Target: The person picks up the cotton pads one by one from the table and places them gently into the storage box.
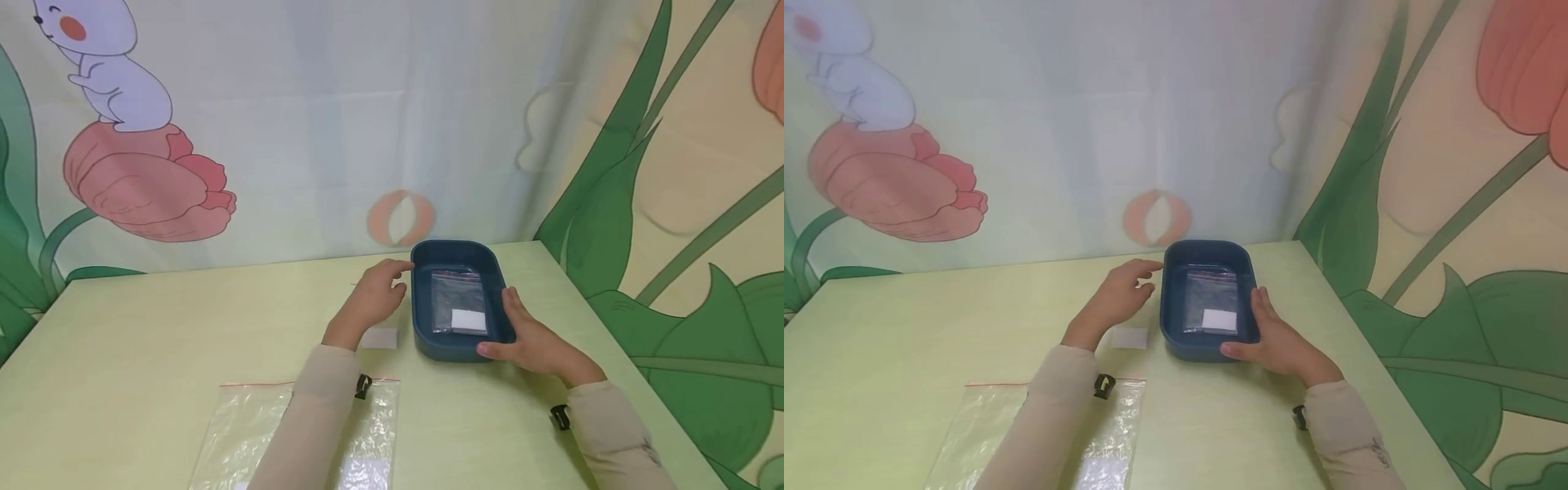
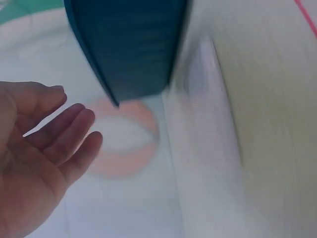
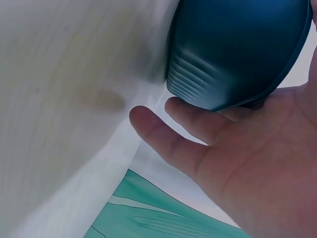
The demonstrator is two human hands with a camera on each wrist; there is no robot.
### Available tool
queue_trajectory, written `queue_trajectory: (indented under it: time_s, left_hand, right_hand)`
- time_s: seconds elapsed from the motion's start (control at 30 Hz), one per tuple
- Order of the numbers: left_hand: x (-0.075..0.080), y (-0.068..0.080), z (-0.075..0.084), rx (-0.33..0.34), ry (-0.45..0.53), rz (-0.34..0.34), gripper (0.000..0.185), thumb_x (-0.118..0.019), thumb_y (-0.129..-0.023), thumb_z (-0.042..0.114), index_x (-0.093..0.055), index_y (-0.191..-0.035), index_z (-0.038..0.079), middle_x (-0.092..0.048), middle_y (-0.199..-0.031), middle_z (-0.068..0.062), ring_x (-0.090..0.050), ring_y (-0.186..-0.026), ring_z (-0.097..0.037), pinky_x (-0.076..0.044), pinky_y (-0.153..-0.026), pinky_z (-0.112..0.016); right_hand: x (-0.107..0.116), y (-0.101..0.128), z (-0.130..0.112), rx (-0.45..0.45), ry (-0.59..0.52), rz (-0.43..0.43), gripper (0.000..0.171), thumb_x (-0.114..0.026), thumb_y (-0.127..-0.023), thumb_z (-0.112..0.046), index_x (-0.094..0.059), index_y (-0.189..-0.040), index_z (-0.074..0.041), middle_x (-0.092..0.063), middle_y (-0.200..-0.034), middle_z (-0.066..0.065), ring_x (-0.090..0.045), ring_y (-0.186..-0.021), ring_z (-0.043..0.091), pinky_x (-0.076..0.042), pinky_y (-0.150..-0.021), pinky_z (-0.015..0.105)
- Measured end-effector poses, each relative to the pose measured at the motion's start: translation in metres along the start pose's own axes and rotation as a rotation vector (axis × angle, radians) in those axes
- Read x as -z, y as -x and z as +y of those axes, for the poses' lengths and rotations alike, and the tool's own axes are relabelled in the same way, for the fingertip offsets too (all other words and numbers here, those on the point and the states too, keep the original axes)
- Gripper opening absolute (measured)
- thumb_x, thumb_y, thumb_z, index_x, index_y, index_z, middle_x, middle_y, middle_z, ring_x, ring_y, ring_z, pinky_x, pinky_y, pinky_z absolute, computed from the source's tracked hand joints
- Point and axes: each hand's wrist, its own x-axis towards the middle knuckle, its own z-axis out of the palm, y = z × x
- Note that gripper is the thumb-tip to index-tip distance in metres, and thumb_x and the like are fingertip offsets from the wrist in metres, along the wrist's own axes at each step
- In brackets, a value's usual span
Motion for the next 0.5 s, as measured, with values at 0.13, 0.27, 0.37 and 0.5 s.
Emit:
queue_trajectory:
  time_s: [0.13,0.27,0.37,0.5]
  left_hand:
    - [0.013,0.013,-0.024,0.099,-0.041,-0.038,0.045,-0.051,-0.1,0.0,-0.053,-0.144,0.002,-0.051,-0.146,-0.016,-0.05,-0.132,-0.033,-0.041,-0.107,-0.044]
    - [0.024,0.02,-0.039,0.246,-0.154,-0.157,0.047,-0.048,-0.097,-0.001,-0.055,-0.144,0.002,-0.041,-0.153,-0.021,-0.034,-0.143,-0.041,-0.031,-0.112,-0.056]
    - [0.028,0.022,-0.044,0.338,-0.238,-0.251,0.049,-0.049,-0.095,0.002,-0.056,-0.144,0.006,-0.037,-0.154,-0.022,-0.029,-0.144,-0.044,-0.027,-0.111,-0.063]
    - [0.024,0.022,-0.048,0.39,-0.29,-0.289,0.051,-0.055,-0.093,0.004,-0.057,-0.143,0.012,-0.046,-0.144,-0.021,-0.042,-0.132,-0.042,-0.035,-0.106,-0.06]
  right_hand:
    - [-0.004,-0.001,-0.002,0.001,-0.011,-0.021,0.124,-0.073,-0.087,-0.057,0.011,-0.158,0.0,0.019,-0.164,0.019,0.003,-0.149,0.046,-0.012,-0.115,0.064]
    - [-0.003,0.0,-0.004,0.008,-0.013,-0.024,0.123,-0.073,-0.088,-0.055,0.013,-0.159,-0.002,0.02,-0.164,0.018,0.004,-0.149,0.046,-0.012,-0.114,0.066]
    - [-0.001,0.001,-0.004,0.013,-0.008,-0.017,0.122,-0.073,-0.089,-0.053,0.013,-0.159,-0.003,0.02,-0.164,0.016,0.004,-0.149,0.046,-0.013,-0.113,0.067]
    - [0.0,0.003,-0.003,0.013,-0.002,-0.021,0.121,-0.074,-0.089,-0.05,0.014,-0.159,-0.003,0.021,-0.164,0.016,0.003,-0.149,0.048,-0.014,-0.112,0.068]
